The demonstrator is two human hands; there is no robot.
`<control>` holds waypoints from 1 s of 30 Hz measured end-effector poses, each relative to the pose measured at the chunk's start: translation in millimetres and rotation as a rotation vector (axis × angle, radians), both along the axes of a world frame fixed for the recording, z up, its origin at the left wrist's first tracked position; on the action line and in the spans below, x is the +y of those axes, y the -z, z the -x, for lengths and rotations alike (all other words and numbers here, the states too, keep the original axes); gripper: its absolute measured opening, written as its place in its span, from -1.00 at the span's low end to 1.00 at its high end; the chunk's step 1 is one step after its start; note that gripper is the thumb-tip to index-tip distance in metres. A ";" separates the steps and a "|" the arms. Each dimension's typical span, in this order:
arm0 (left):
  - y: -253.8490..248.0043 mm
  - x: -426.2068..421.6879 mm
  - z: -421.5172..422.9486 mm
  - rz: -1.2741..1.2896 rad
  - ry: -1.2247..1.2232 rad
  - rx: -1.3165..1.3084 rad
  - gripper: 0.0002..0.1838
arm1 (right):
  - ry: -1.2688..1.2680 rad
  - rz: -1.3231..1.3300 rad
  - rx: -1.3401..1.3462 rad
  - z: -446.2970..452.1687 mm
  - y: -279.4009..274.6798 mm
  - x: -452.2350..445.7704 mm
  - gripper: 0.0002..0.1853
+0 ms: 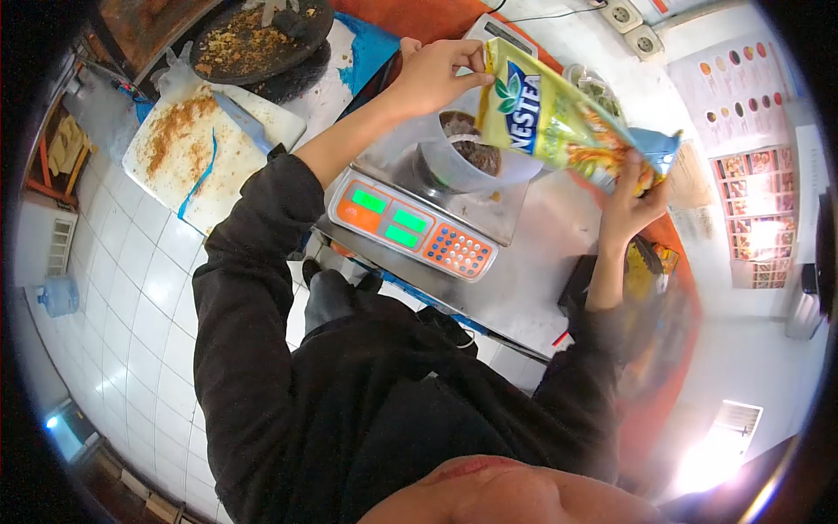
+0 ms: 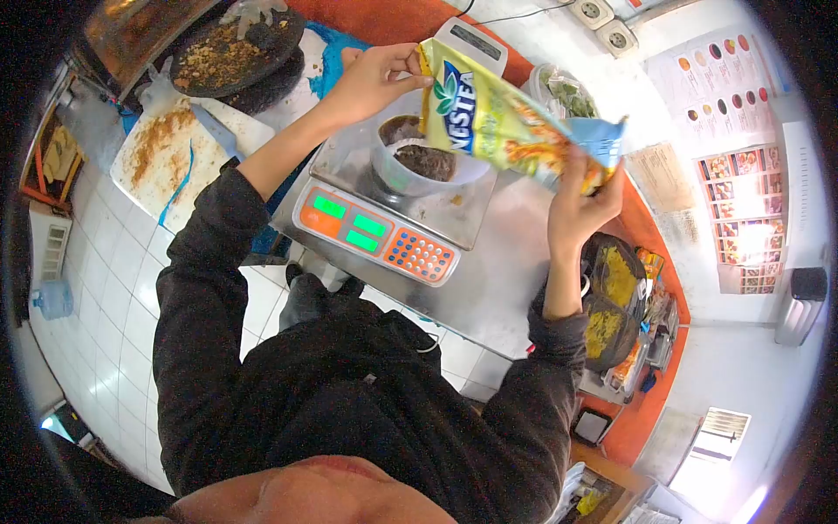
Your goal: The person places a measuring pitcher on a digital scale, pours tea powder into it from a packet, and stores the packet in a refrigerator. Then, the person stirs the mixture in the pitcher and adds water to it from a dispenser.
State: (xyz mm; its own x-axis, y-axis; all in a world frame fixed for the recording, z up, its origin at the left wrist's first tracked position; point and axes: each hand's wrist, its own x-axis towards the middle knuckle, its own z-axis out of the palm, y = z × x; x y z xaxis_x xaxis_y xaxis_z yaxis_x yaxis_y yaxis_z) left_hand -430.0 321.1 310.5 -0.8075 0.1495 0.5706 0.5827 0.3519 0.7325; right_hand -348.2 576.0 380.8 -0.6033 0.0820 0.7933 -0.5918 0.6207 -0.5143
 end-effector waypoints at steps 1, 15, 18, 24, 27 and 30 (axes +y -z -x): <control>-0.4 -0.1 1.1 -0.002 0.001 -0.003 -0.78 | 0.033 0.079 0.027 2.9 -1.6 0.8 -0.81; -4.7 0.5 4.3 0.041 -0.055 0.072 -0.81 | 0.059 0.102 0.075 -3.6 5.5 -1.0 -0.86; -3.9 1.7 8.4 0.036 0.007 0.075 -0.80 | 0.001 -0.056 0.046 -7.0 7.0 0.0 -0.87; 6.9 1.1 21.6 -0.069 0.002 0.064 -0.81 | 0.016 -0.008 0.056 -9.0 5.5 1.1 -0.85; 11.3 2.1 19.8 -0.028 0.019 -0.006 -0.80 | 0.002 -0.079 0.042 -4.7 2.8 -0.2 -0.87; 10.4 3.1 33.3 -0.167 0.043 0.059 -0.80 | 0.017 -0.049 0.047 -4.0 6.0 5.5 -0.84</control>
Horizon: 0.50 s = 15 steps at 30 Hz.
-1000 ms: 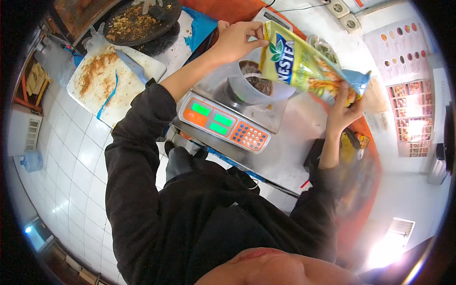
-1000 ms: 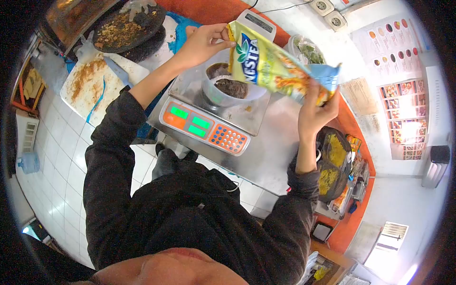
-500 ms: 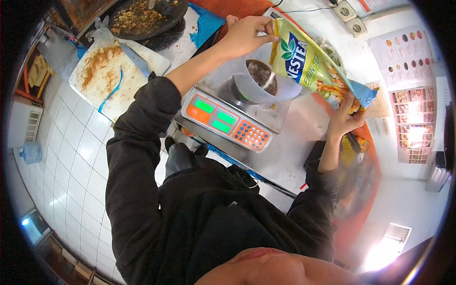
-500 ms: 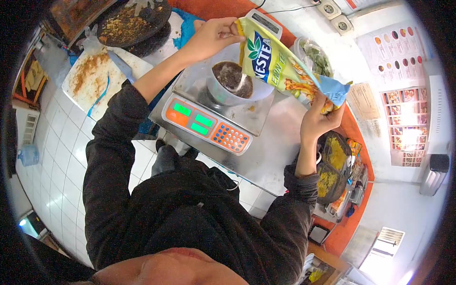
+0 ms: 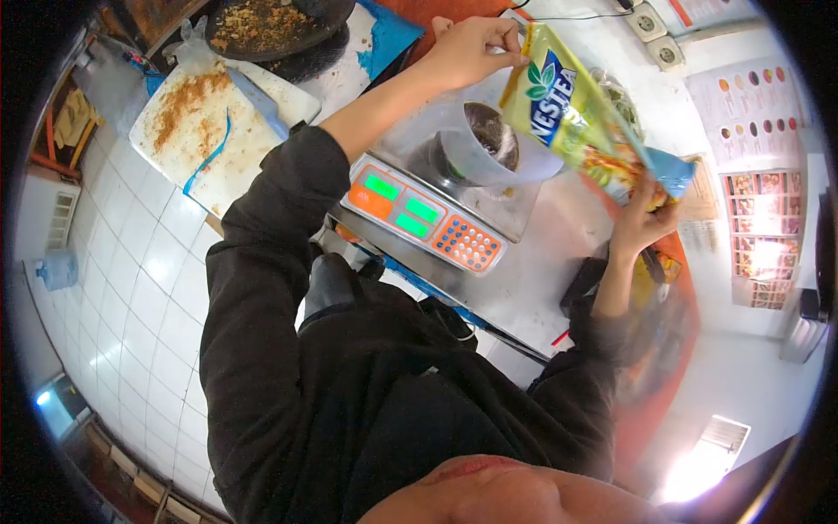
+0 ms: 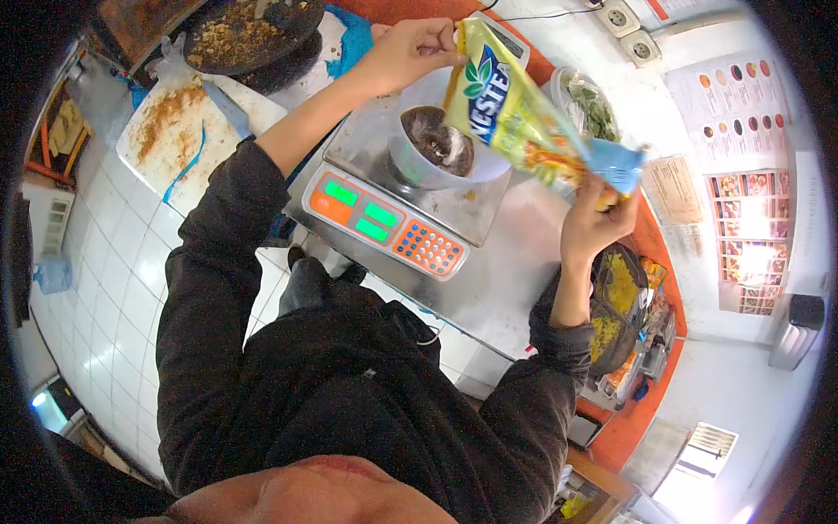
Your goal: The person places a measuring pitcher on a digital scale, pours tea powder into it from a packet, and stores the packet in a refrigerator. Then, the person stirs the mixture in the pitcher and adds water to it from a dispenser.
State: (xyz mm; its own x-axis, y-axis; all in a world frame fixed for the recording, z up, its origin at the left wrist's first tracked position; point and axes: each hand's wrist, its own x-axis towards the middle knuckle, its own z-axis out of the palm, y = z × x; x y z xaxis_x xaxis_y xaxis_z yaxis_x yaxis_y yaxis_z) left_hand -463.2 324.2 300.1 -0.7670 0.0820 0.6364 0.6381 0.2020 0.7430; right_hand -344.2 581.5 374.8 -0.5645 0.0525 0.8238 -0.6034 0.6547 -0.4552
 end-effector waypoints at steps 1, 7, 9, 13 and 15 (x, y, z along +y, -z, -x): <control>2.5 0.1 0.0 0.000 -0.002 0.000 -0.80 | -0.002 0.000 0.000 1.7 1.8 3.4 -0.84; -2.4 -1.6 -7.0 -0.284 0.397 -0.088 -0.81 | 0.015 -0.066 0.026 3.4 -0.6 2.6 -0.84; 2.3 -7.6 -6.3 -0.108 0.265 -0.076 -0.82 | 0.017 0.021 0.035 5.6 -4.3 -2.5 -0.85; 5.4 -3.3 0.5 -0.028 0.230 0.004 -0.81 | 0.043 0.166 0.013 1.8 -3.7 -9.3 -0.87; 3.6 -5.9 -8.8 -0.042 0.310 -0.061 -0.79 | -0.017 -0.030 -0.035 -1.2 -2.7 -5.5 -0.89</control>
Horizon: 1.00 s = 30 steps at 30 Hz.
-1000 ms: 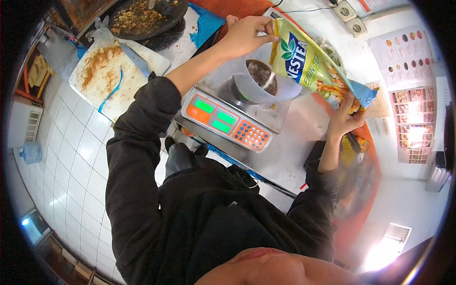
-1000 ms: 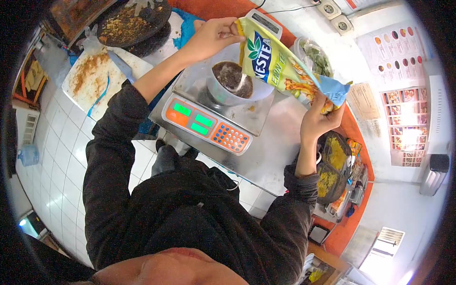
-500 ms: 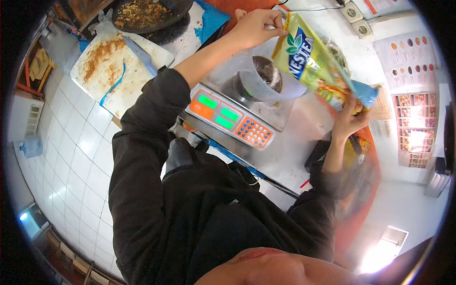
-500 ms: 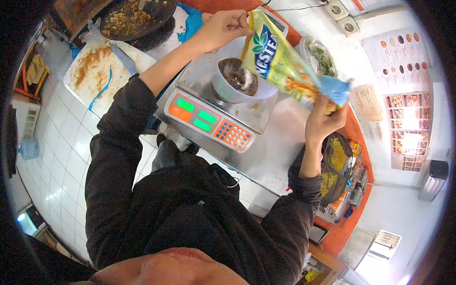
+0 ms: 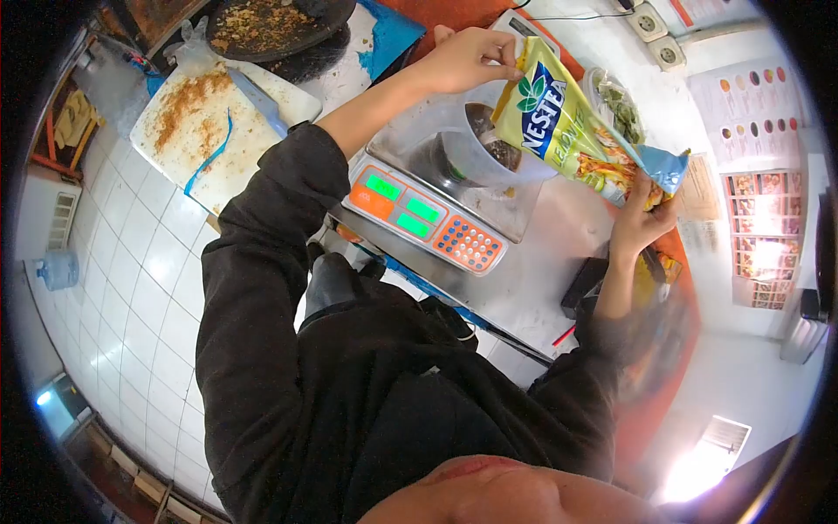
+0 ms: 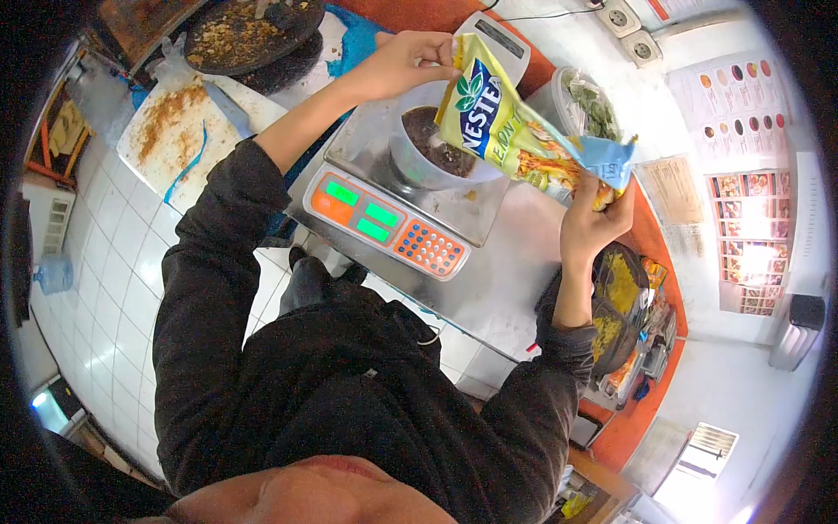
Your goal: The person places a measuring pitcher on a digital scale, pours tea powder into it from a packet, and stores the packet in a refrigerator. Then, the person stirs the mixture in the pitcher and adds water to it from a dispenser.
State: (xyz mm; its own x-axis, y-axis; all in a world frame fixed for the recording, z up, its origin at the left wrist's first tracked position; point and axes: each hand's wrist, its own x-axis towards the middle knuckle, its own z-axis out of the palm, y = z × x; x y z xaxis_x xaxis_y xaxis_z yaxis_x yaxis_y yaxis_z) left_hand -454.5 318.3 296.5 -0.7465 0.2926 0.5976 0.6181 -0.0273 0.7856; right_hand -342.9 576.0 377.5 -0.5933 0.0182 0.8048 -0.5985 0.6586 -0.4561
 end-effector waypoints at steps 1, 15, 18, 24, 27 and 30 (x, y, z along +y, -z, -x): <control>-7.5 -3.4 -9.6 0.076 -0.112 -0.003 -0.79 | 0.043 0.001 0.042 0.0 0.6 2.1 -0.88; 7.1 7.6 0.0 -0.084 -0.023 -0.069 -0.80 | 0.043 0.249 0.070 -0.2 0.6 -2.4 -0.89; 2.0 10.7 -6.3 0.060 -0.146 -0.009 -0.82 | 0.098 0.095 0.070 5.1 0.5 3.4 -0.81; 1.3 12.3 5.1 0.062 -0.178 -0.018 -0.83 | 0.092 0.256 0.083 -10.5 -2.2 -12.6 -0.83; -0.1 14.7 4.4 0.095 -0.207 0.056 -0.84 | 0.028 0.073 0.091 -8.2 6.2 -10.6 -0.85; -8.2 11.4 -5.9 0.016 -0.135 0.003 -0.84 | 0.109 0.213 0.128 -10.9 7.0 -10.9 -0.85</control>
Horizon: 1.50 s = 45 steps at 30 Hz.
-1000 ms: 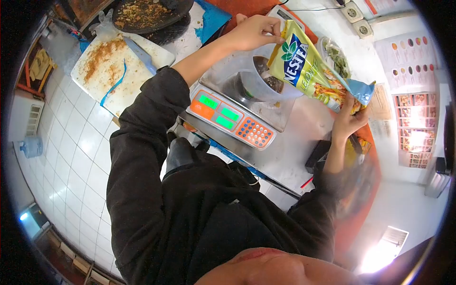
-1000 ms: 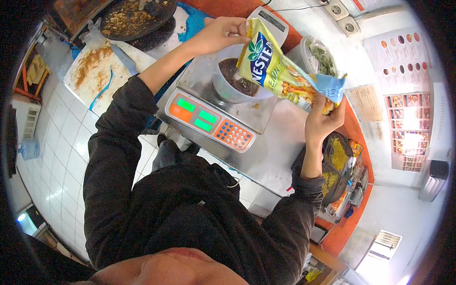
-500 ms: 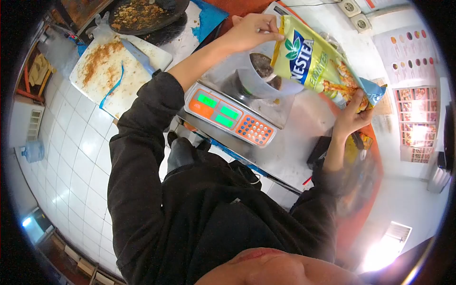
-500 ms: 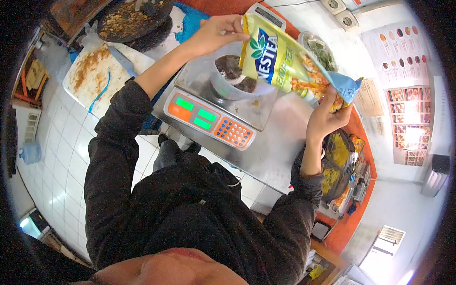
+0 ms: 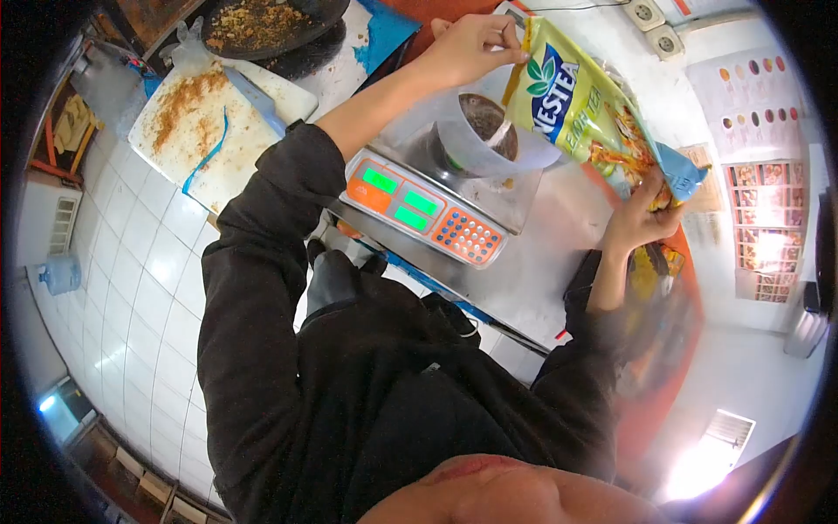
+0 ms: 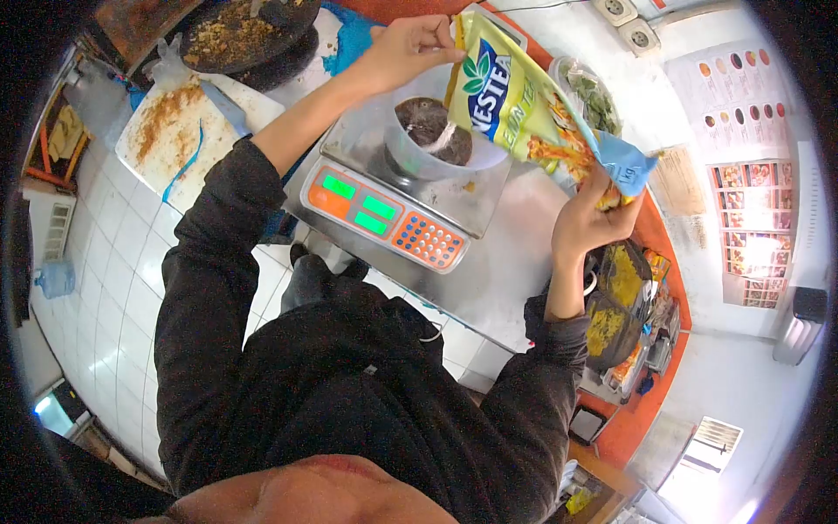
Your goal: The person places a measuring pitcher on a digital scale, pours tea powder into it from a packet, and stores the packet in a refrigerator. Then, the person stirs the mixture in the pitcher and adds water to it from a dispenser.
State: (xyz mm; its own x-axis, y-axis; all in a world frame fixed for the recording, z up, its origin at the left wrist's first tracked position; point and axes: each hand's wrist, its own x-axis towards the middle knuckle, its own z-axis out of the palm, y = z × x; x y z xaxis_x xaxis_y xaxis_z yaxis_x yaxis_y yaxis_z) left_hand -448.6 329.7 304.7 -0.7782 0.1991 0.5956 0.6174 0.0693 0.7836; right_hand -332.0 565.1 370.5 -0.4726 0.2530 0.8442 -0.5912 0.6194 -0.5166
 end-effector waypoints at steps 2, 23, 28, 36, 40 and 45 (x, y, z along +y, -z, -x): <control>0.0 -1.0 -0.8 0.110 -0.094 -0.003 -0.83 | -0.005 -0.059 0.002 -6.3 1.7 -0.5 -0.84; 4.5 2.3 -8.8 0.079 -0.179 0.053 -0.81 | -0.032 -0.081 -0.029 -0.2 8.1 12.3 -0.81; 0.2 2.4 -5.9 -0.075 -0.010 0.014 -0.81 | -0.005 0.038 0.018 -11.0 2.4 8.3 -0.81; -1.5 -2.9 -7.9 0.094 -0.169 0.022 -0.80 | -0.031 0.056 -0.038 -8.3 11.8 3.3 -0.81; -14.7 -3.3 -10.4 0.118 -0.192 -0.003 -0.78 | -0.031 0.047 0.076 0.9 15.3 0.2 -0.80; -15.2 -1.9 -10.9 0.181 -0.220 0.044 -0.78 | 0.019 0.065 0.016 -4.6 25.2 5.1 -0.79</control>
State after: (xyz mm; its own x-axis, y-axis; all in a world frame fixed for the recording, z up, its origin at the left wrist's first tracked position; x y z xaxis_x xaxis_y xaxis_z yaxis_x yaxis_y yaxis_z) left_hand -437.7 327.8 319.9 -0.7888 0.1348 0.5996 0.6051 0.3416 0.7192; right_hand -327.4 570.2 345.3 -0.4540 0.3161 0.8330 -0.5882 0.5959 -0.5467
